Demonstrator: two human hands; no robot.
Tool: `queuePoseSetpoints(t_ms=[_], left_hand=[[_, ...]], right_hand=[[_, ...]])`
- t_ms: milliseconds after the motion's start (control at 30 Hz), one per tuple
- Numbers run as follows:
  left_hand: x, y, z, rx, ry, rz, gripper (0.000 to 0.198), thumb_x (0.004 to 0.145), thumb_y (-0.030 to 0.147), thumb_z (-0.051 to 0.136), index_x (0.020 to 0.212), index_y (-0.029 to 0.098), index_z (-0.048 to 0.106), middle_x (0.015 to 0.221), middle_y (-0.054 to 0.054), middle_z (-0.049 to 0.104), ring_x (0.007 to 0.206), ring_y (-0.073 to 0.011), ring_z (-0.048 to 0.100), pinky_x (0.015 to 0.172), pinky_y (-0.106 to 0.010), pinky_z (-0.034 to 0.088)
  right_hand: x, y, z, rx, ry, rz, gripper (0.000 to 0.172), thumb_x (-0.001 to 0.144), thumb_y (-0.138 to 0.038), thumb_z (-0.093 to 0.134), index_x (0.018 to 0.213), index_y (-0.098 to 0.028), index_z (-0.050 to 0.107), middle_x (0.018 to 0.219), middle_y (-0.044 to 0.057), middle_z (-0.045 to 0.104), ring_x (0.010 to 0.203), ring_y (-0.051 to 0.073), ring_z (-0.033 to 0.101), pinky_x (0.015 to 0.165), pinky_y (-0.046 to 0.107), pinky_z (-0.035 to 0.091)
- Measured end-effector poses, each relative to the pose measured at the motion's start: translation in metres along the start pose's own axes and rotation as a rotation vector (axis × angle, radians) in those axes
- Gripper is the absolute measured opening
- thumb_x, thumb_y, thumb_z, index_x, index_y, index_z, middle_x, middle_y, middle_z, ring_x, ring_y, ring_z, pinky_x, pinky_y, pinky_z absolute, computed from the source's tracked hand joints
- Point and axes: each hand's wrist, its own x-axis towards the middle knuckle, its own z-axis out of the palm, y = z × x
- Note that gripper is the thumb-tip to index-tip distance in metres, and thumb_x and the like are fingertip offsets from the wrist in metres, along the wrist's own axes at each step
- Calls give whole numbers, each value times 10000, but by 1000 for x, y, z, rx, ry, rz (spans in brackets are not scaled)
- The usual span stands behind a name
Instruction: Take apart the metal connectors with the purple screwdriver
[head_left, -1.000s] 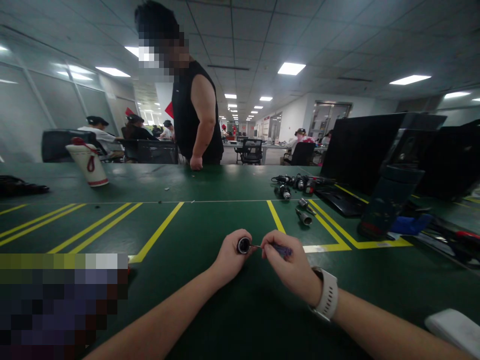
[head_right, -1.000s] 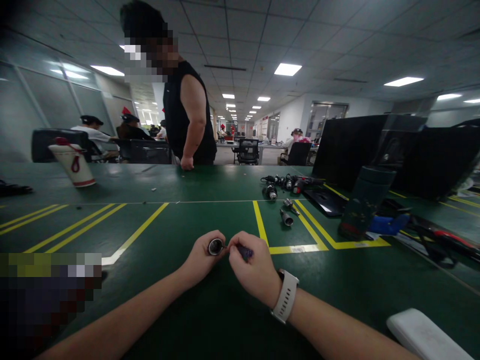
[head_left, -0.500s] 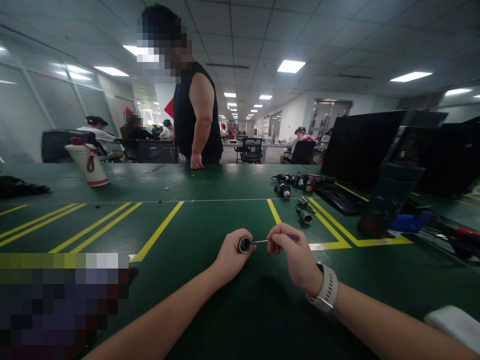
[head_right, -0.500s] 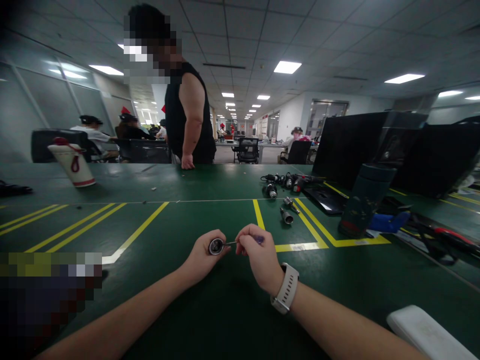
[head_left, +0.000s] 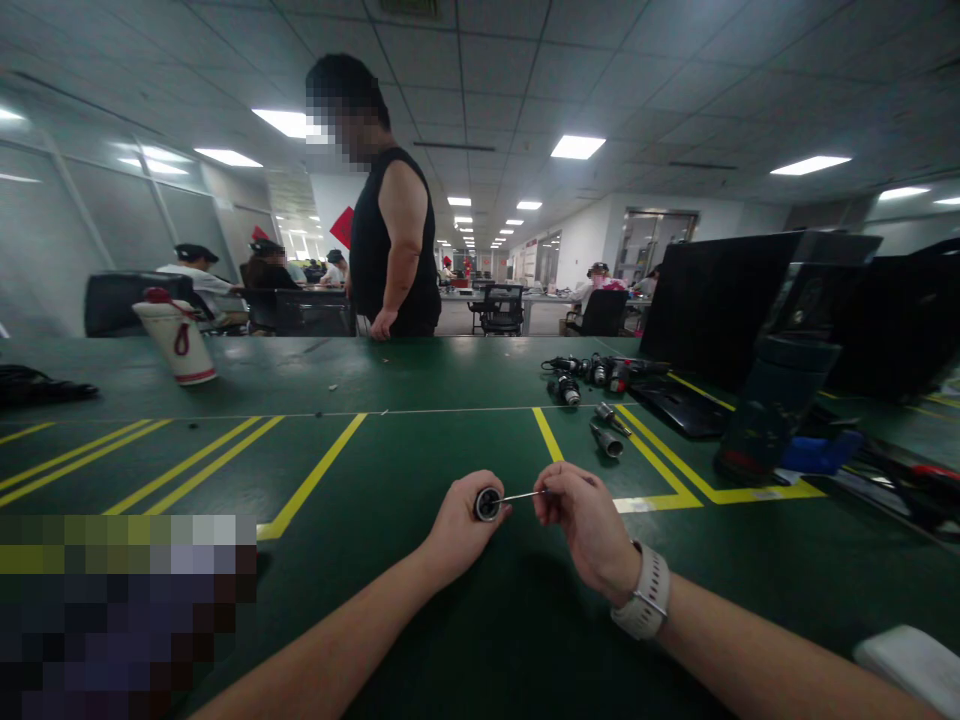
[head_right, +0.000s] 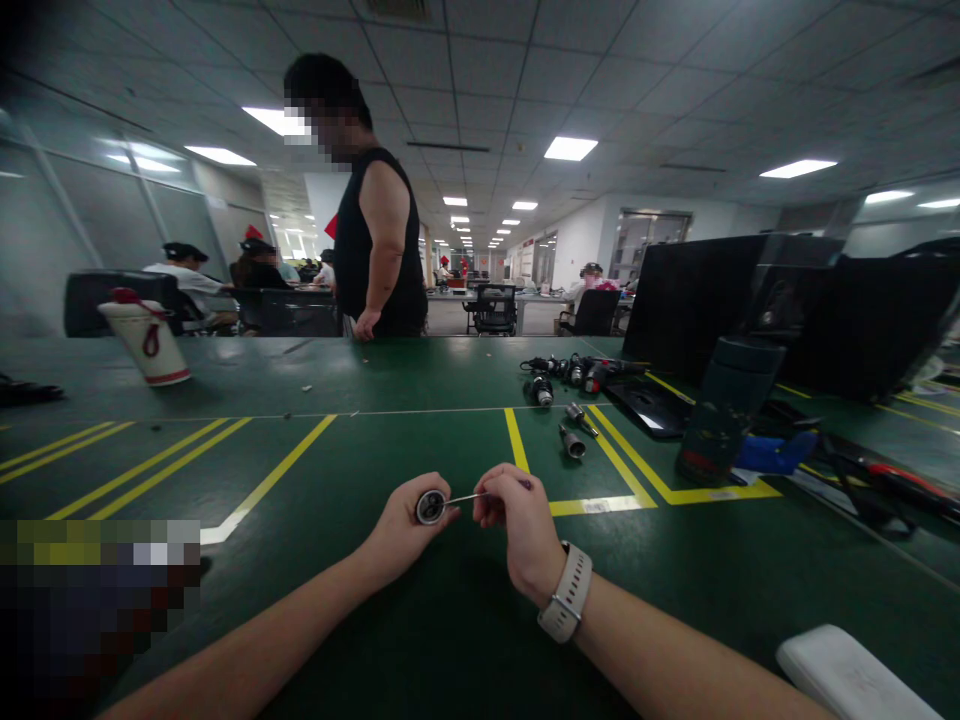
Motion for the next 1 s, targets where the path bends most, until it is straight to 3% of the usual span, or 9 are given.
queuePoseSetpoints(t_ms=[233, 500, 633, 800, 1000], left_hand=[[0, 1, 0, 15, 0, 5, 112, 661, 125, 594, 600, 178, 518, 616, 30, 503, 600, -131, 470, 544, -235, 372], [0, 0, -1, -9, -28, -3, 98, 680, 137, 588, 617, 171, 521, 640, 18, 517, 619, -135, 482, 561, -239, 391], [-1, 2, -1, -40, -56, -29, 61, 682, 155, 591, 652, 173, 541, 668, 14, 532, 640, -142, 493, 582, -248, 411], [0, 3, 0, -17, -71, -1, 118, 673, 179, 614, 614, 183, 512, 627, 27, 502, 614, -136, 476, 563, -241, 391], [1, -1, -1, -75, -70, -1, 84, 692, 185, 614, 652, 177, 541, 658, 15, 531, 630, -137, 488, 574, -242, 406]], right_hand=[[-4, -1, 0, -282, -99, -216, 139, 692, -140, 492, 589, -171, 581, 495, -24, 522, 510, 126, 473, 505, 247, 356], [1, 5, -2, 1, -29, -34, 118, 664, -162, 489, 571, -155, 561, 478, -19, 514, 467, 108, 458, 468, 229, 332], [0, 3, 0, -16, -9, -72, 121, 654, -167, 486, 554, -158, 555, 463, -22, 499, 455, 106, 441, 461, 231, 324], [-4, -3, 1, -199, -32, -175, 129, 653, -153, 491, 544, -170, 558, 452, -33, 478, 462, 112, 430, 457, 237, 321], [-3, 0, 1, -75, -22, -116, 120, 638, -171, 487, 539, -172, 556, 450, -31, 490, 451, 109, 427, 461, 241, 312]])
